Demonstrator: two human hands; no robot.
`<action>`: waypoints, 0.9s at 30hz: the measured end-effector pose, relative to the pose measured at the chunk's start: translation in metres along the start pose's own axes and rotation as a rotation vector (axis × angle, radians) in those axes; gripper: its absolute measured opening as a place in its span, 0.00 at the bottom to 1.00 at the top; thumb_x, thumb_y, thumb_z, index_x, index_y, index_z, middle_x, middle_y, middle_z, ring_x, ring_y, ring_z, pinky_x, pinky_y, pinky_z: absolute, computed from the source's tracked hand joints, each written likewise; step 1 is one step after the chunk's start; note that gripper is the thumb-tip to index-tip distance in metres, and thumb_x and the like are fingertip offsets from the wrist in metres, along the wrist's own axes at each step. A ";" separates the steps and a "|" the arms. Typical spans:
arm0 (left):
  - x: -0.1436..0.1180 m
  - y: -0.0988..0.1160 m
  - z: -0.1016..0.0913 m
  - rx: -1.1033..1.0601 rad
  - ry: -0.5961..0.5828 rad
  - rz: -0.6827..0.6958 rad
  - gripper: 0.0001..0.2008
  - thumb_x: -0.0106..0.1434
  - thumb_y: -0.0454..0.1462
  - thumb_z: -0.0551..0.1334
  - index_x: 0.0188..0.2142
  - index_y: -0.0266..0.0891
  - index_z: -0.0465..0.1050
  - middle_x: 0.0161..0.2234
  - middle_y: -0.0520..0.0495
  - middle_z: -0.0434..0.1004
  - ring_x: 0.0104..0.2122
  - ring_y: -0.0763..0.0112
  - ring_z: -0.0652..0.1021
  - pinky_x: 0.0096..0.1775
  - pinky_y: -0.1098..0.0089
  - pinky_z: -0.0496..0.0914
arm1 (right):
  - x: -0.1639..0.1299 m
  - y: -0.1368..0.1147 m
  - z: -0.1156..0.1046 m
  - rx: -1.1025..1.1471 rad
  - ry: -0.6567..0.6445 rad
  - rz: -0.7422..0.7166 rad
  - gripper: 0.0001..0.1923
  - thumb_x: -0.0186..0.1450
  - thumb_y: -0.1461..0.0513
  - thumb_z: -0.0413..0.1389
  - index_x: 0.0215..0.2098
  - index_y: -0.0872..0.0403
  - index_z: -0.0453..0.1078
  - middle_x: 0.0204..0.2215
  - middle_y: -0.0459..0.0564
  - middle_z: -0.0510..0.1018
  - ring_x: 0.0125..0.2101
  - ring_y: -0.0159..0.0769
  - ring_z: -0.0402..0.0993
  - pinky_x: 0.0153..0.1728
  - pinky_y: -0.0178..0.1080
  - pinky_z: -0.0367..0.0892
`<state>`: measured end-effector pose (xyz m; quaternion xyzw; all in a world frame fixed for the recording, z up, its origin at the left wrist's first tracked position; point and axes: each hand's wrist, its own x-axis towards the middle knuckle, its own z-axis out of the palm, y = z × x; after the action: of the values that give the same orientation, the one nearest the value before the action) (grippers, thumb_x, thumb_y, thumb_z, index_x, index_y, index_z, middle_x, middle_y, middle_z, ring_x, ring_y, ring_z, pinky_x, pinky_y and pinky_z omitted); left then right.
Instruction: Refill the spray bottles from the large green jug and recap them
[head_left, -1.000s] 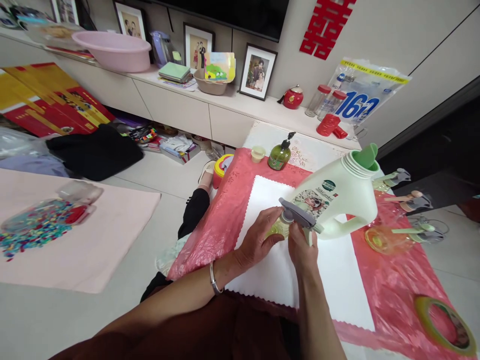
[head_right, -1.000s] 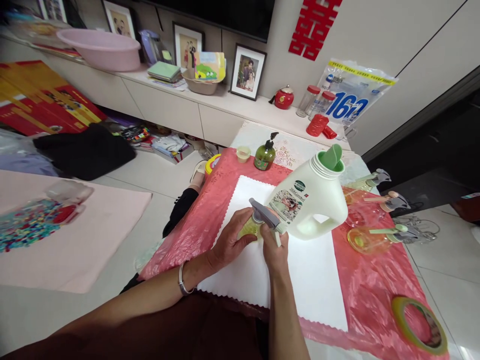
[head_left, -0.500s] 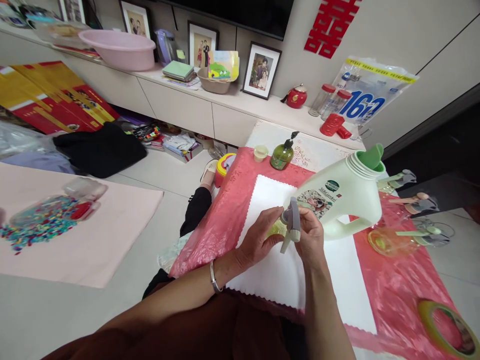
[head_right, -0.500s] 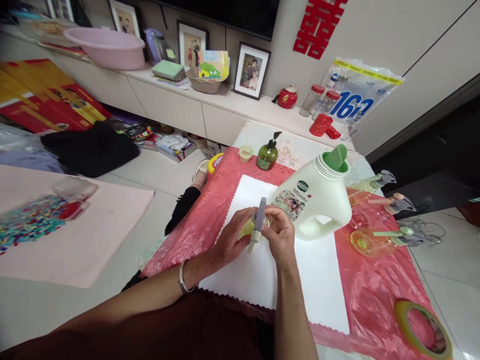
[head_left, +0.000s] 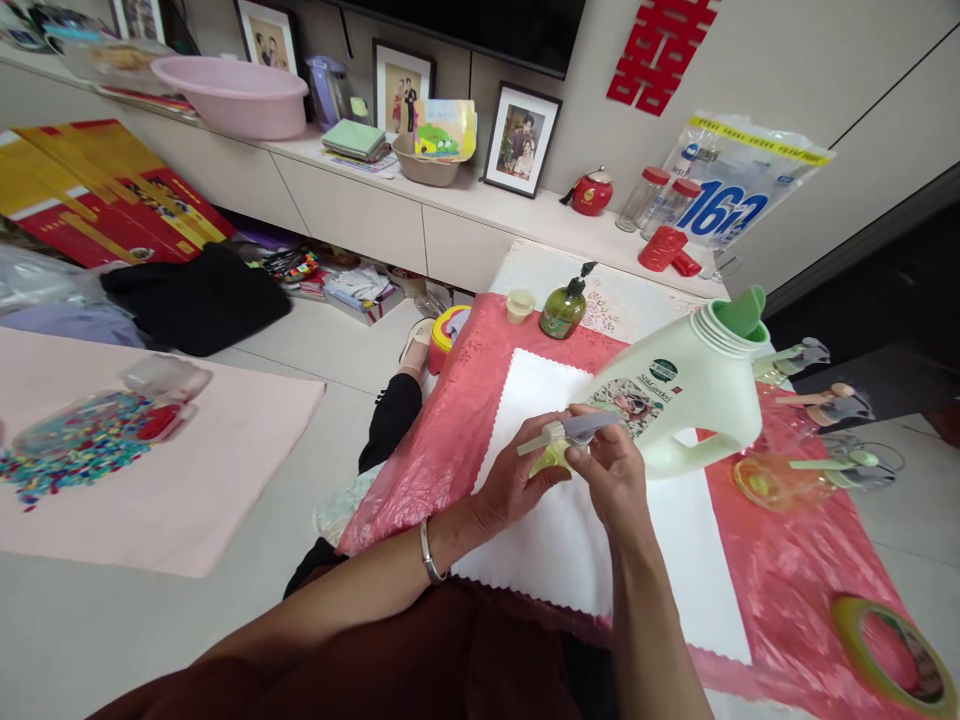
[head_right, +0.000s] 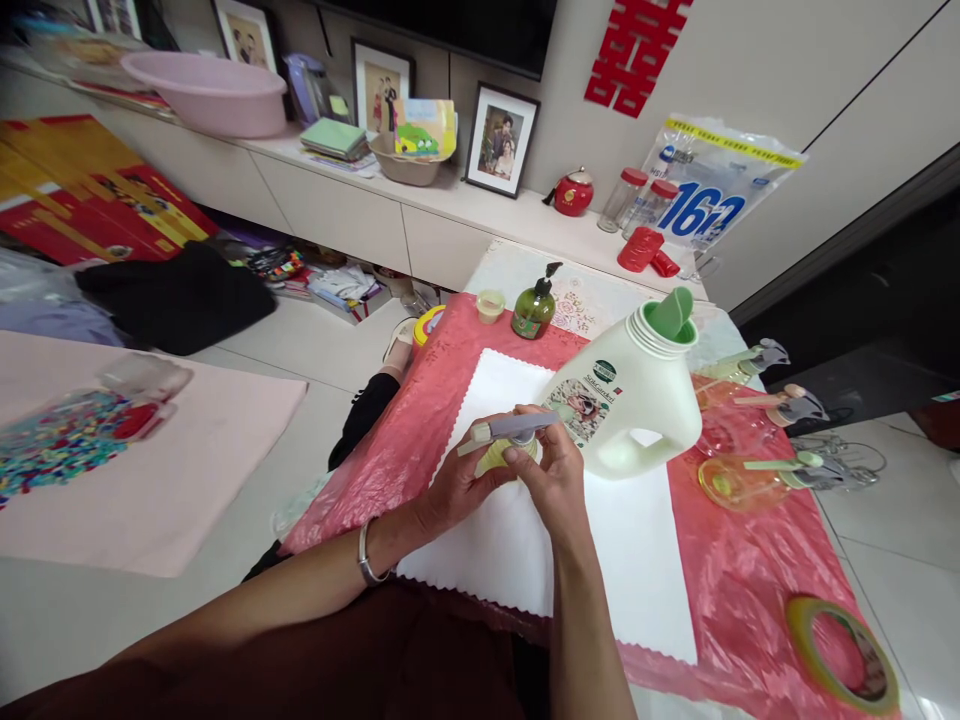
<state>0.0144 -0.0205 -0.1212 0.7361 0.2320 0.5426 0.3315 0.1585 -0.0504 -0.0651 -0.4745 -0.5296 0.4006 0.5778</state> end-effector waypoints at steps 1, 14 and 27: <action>0.000 -0.001 0.001 0.004 0.005 0.002 0.27 0.70 0.42 0.62 0.66 0.44 0.60 0.61 0.36 0.70 0.61 0.54 0.72 0.58 0.50 0.73 | -0.001 -0.001 -0.003 -0.001 -0.037 0.009 0.20 0.67 0.53 0.66 0.54 0.51 0.74 0.52 0.52 0.70 0.53 0.40 0.67 0.53 0.40 0.66; 0.001 0.000 -0.001 0.002 -0.006 0.003 0.31 0.70 0.45 0.61 0.69 0.48 0.54 0.61 0.36 0.69 0.62 0.53 0.71 0.60 0.49 0.71 | -0.001 0.011 -0.001 -0.005 0.059 -0.040 0.20 0.65 0.56 0.69 0.52 0.51 0.73 0.47 0.50 0.73 0.49 0.38 0.70 0.50 0.38 0.66; 0.001 0.001 -0.002 0.003 -0.007 0.017 0.32 0.70 0.45 0.60 0.70 0.50 0.52 0.62 0.37 0.68 0.63 0.54 0.70 0.61 0.49 0.70 | 0.001 0.002 0.001 -0.079 0.024 -0.140 0.11 0.67 0.57 0.66 0.47 0.49 0.75 0.44 0.46 0.72 0.47 0.34 0.69 0.51 0.36 0.66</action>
<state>0.0132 -0.0196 -0.1196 0.7405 0.2254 0.5424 0.3267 0.1579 -0.0485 -0.0671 -0.4638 -0.5699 0.3324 0.5913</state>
